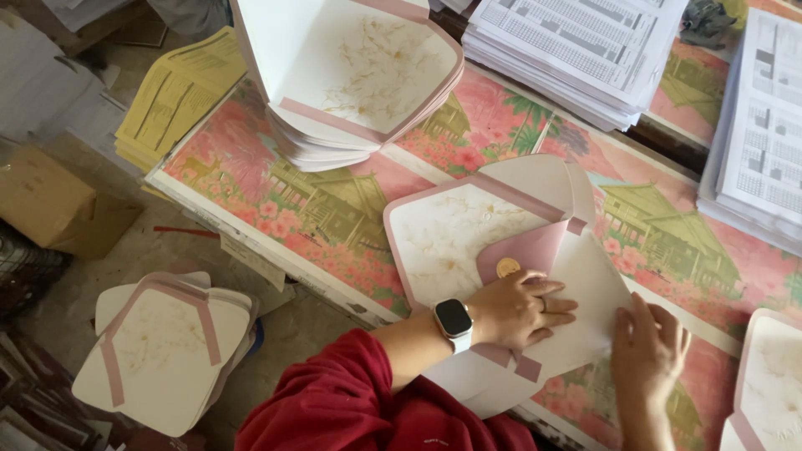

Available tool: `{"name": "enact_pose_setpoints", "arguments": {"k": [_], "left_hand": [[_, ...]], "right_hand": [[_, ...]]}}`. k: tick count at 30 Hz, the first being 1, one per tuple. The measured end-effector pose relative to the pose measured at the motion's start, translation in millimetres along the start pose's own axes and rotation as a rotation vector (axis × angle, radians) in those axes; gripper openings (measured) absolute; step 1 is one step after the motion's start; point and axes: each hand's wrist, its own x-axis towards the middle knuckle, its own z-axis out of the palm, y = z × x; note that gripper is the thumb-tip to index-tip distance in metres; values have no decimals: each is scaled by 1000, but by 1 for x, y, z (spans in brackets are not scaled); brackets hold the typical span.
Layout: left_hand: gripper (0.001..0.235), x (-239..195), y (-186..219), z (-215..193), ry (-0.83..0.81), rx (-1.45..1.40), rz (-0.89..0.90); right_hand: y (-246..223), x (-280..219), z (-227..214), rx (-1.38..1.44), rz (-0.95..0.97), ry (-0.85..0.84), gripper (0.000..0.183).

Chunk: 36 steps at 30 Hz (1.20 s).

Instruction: Folding and assembling decorative paper envelopes at a workstation

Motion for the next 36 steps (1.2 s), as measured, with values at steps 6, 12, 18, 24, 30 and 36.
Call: {"name": "enact_pose_setpoints", "arguments": {"k": [6,12,18,24,30,36], "left_hand": [[32,-1,2,4,114,-68,10],[26,1,2,-3,186,-125,-25],[31,2,0,-3,162,-115,-44],[26,10,-2,-9,112,-155,38],[34,12,-35,-42,367,-412,-585],[41,20,-29,-48,230,-2,-665]], "right_hand": [[-25,38,-35,760,570,-44,23],[-94,95,-42,1298,1243,-145,45],[-110,74,12,1401,738,1,62],[-141,82,-2,1211,773,117,35],[-122,62,29,861,525,-192,47],[-116,70,23,824,330,-258,44]]}}
